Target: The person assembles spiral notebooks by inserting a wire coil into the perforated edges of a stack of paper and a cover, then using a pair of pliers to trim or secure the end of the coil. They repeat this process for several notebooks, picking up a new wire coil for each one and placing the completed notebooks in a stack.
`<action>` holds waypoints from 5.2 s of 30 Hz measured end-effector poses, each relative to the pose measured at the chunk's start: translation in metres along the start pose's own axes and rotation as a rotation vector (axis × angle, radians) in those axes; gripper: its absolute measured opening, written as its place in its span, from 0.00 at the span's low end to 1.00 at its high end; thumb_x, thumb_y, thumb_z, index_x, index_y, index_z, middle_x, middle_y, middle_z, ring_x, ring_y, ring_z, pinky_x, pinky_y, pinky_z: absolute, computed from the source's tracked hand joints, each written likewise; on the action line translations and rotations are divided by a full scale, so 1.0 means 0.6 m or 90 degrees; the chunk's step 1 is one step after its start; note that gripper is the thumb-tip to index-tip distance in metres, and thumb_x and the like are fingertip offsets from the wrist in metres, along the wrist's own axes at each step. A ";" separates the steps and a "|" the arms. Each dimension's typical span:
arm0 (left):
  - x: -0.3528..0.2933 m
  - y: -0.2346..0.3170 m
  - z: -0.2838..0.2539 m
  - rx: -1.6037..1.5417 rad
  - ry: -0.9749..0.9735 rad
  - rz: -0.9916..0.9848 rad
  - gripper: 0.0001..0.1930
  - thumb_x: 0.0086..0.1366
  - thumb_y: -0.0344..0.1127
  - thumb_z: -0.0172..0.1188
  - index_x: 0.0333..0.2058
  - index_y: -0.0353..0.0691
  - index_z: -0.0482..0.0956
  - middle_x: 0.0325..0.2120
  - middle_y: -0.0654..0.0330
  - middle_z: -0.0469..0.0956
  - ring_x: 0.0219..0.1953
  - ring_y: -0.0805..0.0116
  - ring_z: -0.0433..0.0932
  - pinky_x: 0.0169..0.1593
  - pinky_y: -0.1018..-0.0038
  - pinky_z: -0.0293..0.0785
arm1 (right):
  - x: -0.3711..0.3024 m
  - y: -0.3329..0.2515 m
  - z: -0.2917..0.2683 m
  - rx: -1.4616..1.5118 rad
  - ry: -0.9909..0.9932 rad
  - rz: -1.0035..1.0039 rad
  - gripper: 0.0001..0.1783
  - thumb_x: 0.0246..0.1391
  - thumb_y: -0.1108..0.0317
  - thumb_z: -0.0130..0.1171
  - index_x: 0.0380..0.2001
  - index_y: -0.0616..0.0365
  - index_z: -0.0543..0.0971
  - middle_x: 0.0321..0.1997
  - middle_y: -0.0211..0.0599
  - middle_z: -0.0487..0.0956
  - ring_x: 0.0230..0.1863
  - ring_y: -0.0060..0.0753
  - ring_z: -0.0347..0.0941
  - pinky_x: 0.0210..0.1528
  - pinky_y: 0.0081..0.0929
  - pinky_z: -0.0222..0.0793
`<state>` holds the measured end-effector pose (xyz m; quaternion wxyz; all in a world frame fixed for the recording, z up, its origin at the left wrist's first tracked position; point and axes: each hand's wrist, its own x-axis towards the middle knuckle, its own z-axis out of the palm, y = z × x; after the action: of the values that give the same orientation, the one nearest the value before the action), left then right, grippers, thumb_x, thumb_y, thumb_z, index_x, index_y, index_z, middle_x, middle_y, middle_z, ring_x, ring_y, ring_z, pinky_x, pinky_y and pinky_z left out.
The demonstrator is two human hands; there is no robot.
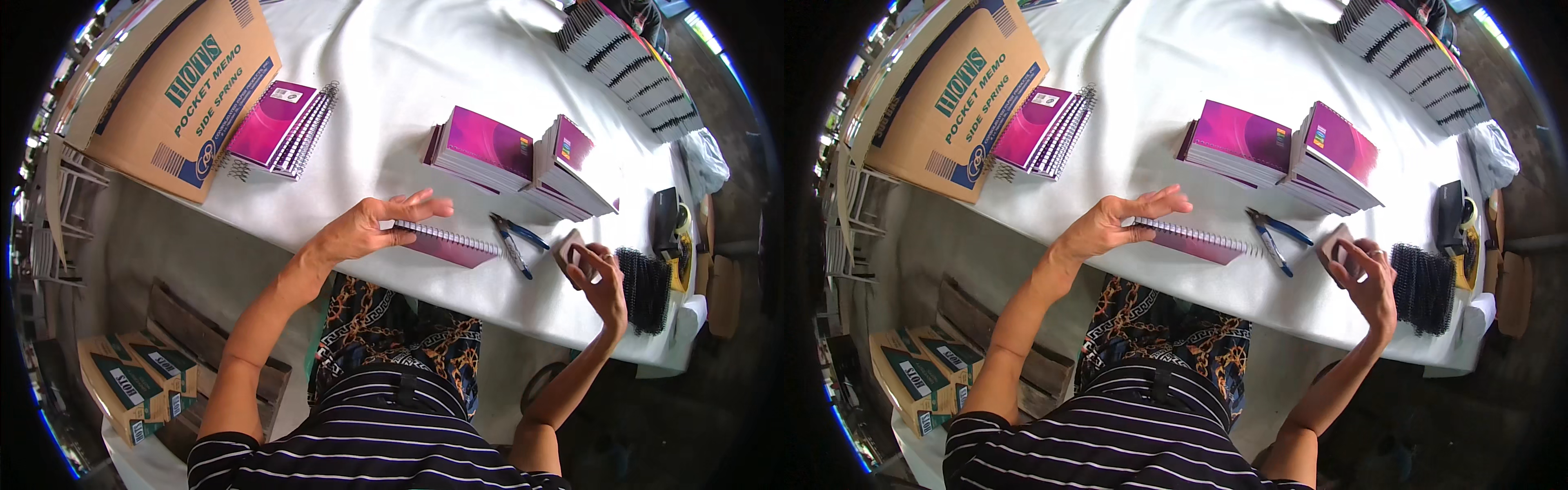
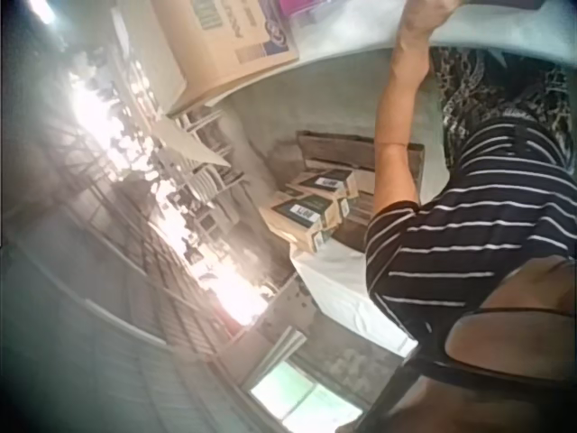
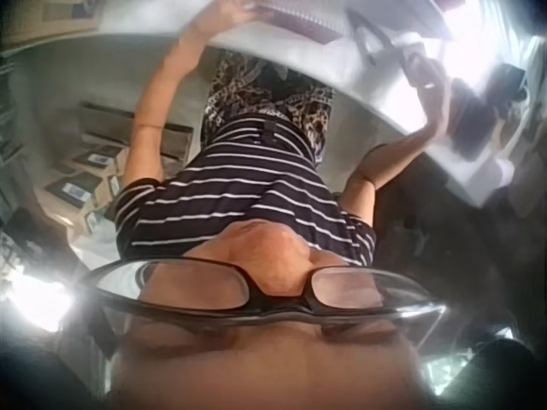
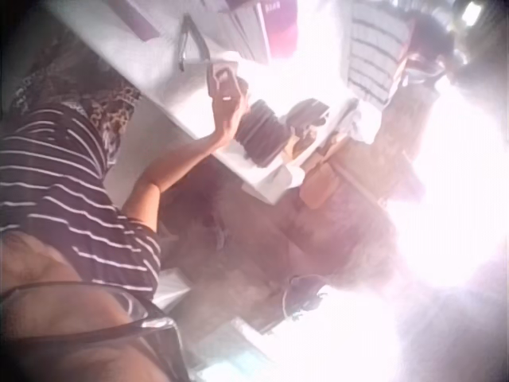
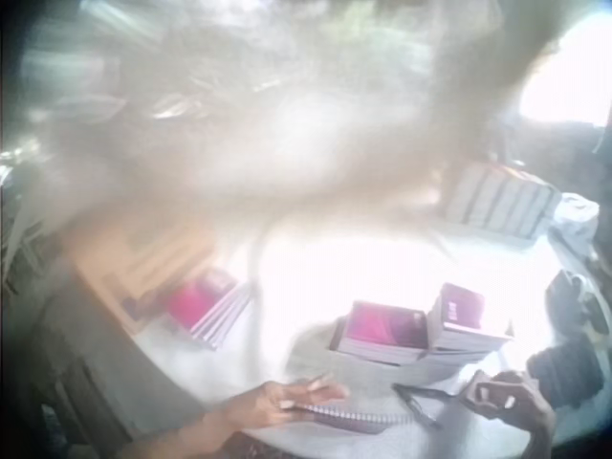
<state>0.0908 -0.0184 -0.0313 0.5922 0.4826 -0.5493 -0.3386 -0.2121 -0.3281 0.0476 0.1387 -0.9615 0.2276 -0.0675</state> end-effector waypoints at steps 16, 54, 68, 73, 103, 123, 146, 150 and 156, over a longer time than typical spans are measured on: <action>-0.028 0.003 0.012 0.007 0.021 -0.079 0.35 0.63 0.47 0.62 0.67 0.48 0.63 0.61 0.57 0.73 0.65 0.61 0.68 0.64 0.65 0.67 | 0.047 -0.310 0.107 0.071 0.190 -0.216 0.14 0.44 0.73 0.67 0.37 0.55 0.77 0.46 0.33 0.74 0.53 0.40 0.68 0.61 0.45 0.54; -0.010 0.117 0.081 0.886 0.324 0.038 0.25 0.55 0.43 0.69 0.53 0.53 0.81 0.53 0.68 0.80 0.55 0.53 0.78 0.57 0.57 0.72 | 0.023 -0.327 0.092 0.805 -0.384 0.024 0.22 0.72 0.60 0.41 0.40 0.68 0.79 0.23 0.32 0.75 0.24 0.22 0.70 0.33 0.24 0.68; -0.052 0.162 -0.200 0.662 0.390 0.151 0.27 0.58 0.44 0.64 0.59 0.63 0.76 0.59 0.73 0.75 0.67 0.54 0.65 0.70 0.54 0.51 | 0.088 -0.258 0.160 0.214 0.186 -0.113 0.30 0.51 0.74 0.66 0.59 0.55 0.70 0.62 0.47 0.67 0.61 0.55 0.64 0.60 0.44 0.65; -0.048 0.163 -0.233 0.708 0.422 0.146 0.25 0.58 0.39 0.64 0.57 0.59 0.79 0.59 0.68 0.75 0.69 0.54 0.62 0.71 0.55 0.47 | 0.181 -0.388 0.143 0.379 0.165 -0.248 0.31 0.51 0.75 0.66 0.59 0.55 0.70 0.63 0.47 0.66 0.62 0.53 0.65 0.63 0.44 0.64; 0.018 0.060 0.181 0.559 0.150 0.166 0.40 0.60 0.24 0.61 0.69 0.32 0.52 0.68 0.47 0.57 0.72 0.45 0.51 0.72 0.60 0.49 | 0.017 -0.316 0.105 0.675 0.201 0.157 0.07 0.58 0.75 0.60 0.28 0.68 0.76 0.22 0.27 0.71 0.27 0.13 0.65 0.26 0.19 0.60; 0.050 0.091 0.106 0.653 0.136 0.100 0.50 0.59 0.57 0.60 0.72 0.41 0.46 0.72 0.49 0.48 0.74 0.44 0.44 0.71 0.46 0.45 | 0.013 -0.236 0.228 0.755 0.062 -0.014 0.09 0.57 0.78 0.60 0.40 0.62 0.73 0.39 0.35 0.79 0.42 0.25 0.73 0.47 0.24 0.69; 0.088 0.067 0.138 0.798 -0.056 0.033 0.33 0.64 0.54 0.58 0.63 0.43 0.68 0.54 0.59 0.78 0.52 0.48 0.78 0.51 0.58 0.77 | 0.031 0.255 0.082 -0.517 0.225 0.385 0.08 0.54 0.70 0.53 0.35 0.60 0.79 0.38 0.40 0.78 0.44 0.38 0.74 0.43 0.35 0.69; 0.085 0.066 0.140 0.784 -0.044 0.037 0.33 0.64 0.54 0.58 0.63 0.43 0.68 0.54 0.58 0.78 0.52 0.48 0.78 0.52 0.57 0.77 | 0.028 0.268 0.082 -0.518 0.208 0.368 0.09 0.53 0.69 0.54 0.36 0.61 0.78 0.40 0.42 0.79 0.45 0.39 0.74 0.44 0.35 0.69; 0.088 0.067 0.148 0.786 -0.042 0.015 0.33 0.64 0.54 0.58 0.63 0.44 0.67 0.53 0.59 0.78 0.50 0.49 0.79 0.45 0.60 0.80 | 0.010 0.307 0.062 -0.383 0.295 0.305 0.08 0.55 0.69 0.53 0.34 0.62 0.76 0.33 0.48 0.80 0.35 0.52 0.79 0.37 0.48 0.75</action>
<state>0.0076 -0.0730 0.0177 0.1898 0.7197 -0.6669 0.0336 -0.2769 -0.4800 -0.0420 -0.1902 -0.8387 0.4783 -0.1781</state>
